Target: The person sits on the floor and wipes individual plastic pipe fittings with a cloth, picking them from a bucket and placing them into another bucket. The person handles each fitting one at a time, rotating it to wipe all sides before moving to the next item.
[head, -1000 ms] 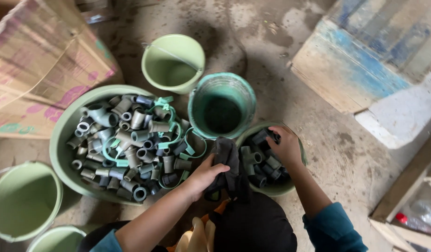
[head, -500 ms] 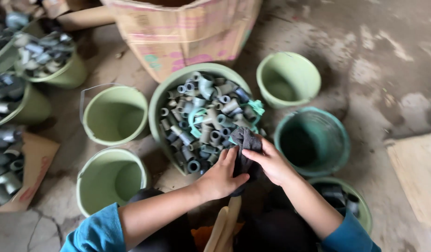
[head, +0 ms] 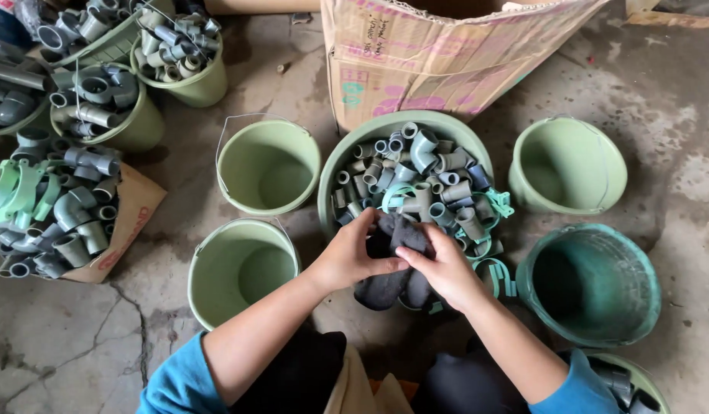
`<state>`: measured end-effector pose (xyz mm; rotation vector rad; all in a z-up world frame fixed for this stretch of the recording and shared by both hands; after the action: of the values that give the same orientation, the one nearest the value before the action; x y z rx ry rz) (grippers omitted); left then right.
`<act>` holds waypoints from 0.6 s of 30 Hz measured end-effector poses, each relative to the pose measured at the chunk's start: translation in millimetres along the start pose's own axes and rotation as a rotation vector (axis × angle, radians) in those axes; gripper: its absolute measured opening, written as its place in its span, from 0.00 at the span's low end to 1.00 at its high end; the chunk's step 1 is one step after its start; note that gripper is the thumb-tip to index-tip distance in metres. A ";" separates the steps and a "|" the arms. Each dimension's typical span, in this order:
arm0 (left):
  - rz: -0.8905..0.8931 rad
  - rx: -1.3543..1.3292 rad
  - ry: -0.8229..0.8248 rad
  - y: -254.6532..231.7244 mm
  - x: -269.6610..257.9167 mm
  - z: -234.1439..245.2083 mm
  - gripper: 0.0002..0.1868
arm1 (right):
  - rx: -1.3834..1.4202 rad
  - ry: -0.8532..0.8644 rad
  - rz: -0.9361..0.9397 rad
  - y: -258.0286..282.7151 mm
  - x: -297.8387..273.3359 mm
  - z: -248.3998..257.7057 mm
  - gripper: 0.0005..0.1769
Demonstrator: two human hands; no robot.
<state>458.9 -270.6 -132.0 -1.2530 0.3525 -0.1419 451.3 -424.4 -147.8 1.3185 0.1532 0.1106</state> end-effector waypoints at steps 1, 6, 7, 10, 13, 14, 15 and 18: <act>0.001 0.000 -0.001 -2.6 -1.2 3.0 0.42 | 0.000 0.001 0.000 -9.2 2.2 1.9 0.19; -0.111 0.056 0.028 -14.1 2.2 -8.5 0.38 | -0.224 -0.093 0.107 -24.7 3.3 25.8 0.20; -0.108 0.050 0.034 -13.3 4.1 -9.1 0.38 | -0.228 -0.095 0.099 -9.3 0.4 30.8 0.20; -0.067 0.033 0.042 -8.4 10.0 -8.8 0.26 | -0.186 0.046 0.118 29.5 -6.5 37.7 0.18; -0.076 -0.305 0.108 -10.2 5.4 -19.4 0.17 | -0.116 0.190 0.085 26.4 -20.4 58.7 0.09; -0.112 -0.378 0.207 -17.7 1.3 -31.0 0.16 | -0.082 0.244 0.124 20.1 -22.2 65.7 0.11; -0.148 -0.451 0.306 -25.9 -3.5 -42.0 0.16 | -0.048 0.298 0.163 14.0 -24.2 73.1 0.13; -0.264 -0.639 0.366 -56.1 -18.6 -61.8 0.12 | 0.740 0.475 0.613 49.4 -31.9 61.9 0.36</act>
<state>425.4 -338.4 -92.0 -1.9108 0.5735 -0.5192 431.0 -476.6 -83.4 2.0269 0.1957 0.9656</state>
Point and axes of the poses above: each hand's wrist, its own x-axis towards the middle knuckle, its own z-axis out of the back of the hand, y = z × x, the point moved 9 cm from there along x, towards the middle knuckle, and after that the axes turned 4 degrees about z, right-handed, at the moved point
